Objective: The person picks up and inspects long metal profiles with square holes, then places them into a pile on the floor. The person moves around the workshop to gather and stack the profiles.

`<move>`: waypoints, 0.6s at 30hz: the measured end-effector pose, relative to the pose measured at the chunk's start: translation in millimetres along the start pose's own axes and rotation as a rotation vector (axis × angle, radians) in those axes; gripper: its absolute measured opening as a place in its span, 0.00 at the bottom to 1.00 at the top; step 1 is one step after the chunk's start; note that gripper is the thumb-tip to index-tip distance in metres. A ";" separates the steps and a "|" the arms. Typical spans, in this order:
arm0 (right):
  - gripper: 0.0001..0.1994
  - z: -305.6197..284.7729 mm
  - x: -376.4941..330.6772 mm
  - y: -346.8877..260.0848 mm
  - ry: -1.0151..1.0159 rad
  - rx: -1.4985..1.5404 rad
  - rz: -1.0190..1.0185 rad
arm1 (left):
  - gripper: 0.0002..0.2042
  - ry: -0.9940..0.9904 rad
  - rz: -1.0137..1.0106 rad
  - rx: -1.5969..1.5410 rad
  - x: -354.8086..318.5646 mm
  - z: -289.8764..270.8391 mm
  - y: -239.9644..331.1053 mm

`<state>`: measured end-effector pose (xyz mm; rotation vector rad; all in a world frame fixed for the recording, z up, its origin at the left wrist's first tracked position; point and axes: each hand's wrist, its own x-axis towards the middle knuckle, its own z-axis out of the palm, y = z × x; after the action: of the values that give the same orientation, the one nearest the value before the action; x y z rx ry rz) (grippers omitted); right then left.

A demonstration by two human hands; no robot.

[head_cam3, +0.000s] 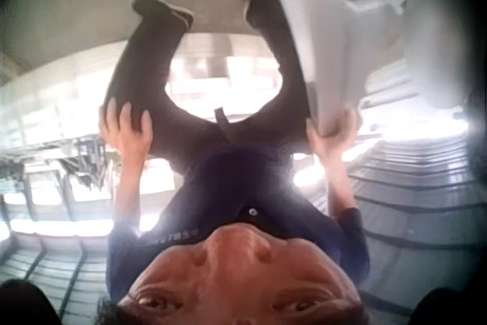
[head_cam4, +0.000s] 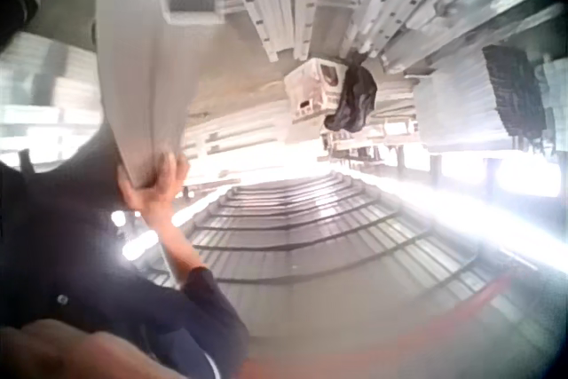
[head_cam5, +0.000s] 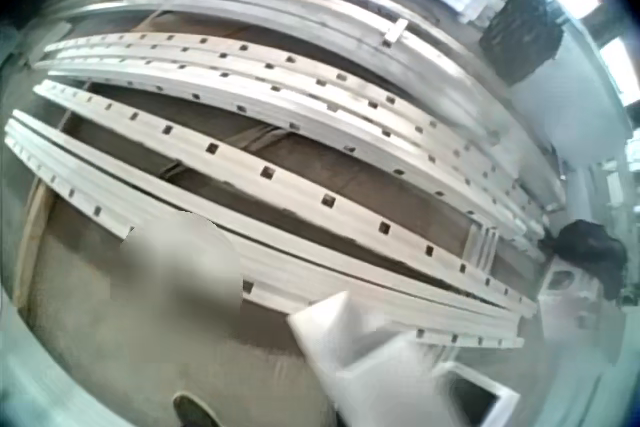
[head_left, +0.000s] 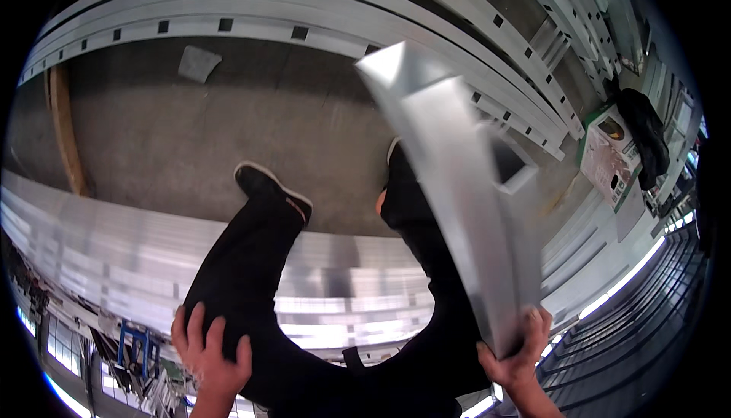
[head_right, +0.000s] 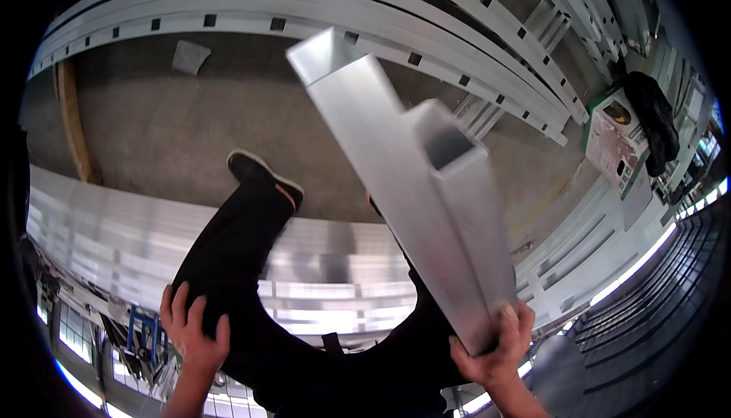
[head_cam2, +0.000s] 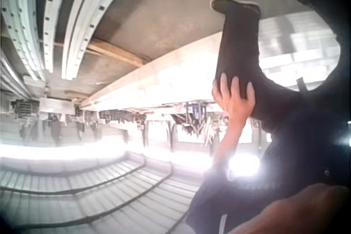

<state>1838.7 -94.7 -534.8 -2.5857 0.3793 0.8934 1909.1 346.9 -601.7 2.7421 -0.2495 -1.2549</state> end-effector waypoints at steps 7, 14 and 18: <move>0.58 67.7 -51.4 34.4 0.338 0.070 0.118 | 0.20 0.321 0.092 0.142 32.6 -0.5 -8.9; 0.54 141.2 -82.9 28.6 0.766 0.060 0.015 | 0.22 0.646 0.176 0.152 51.0 -1.7 -4.2; 0.47 114.8 -67.9 35.6 0.911 0.105 -0.017 | 0.16 0.531 0.331 0.084 60.2 -1.2 32.8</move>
<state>1712.7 -68.1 -584.5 -2.7312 0.6078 -0.3647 1945.5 302.9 -639.8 2.8191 -0.6700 -0.4259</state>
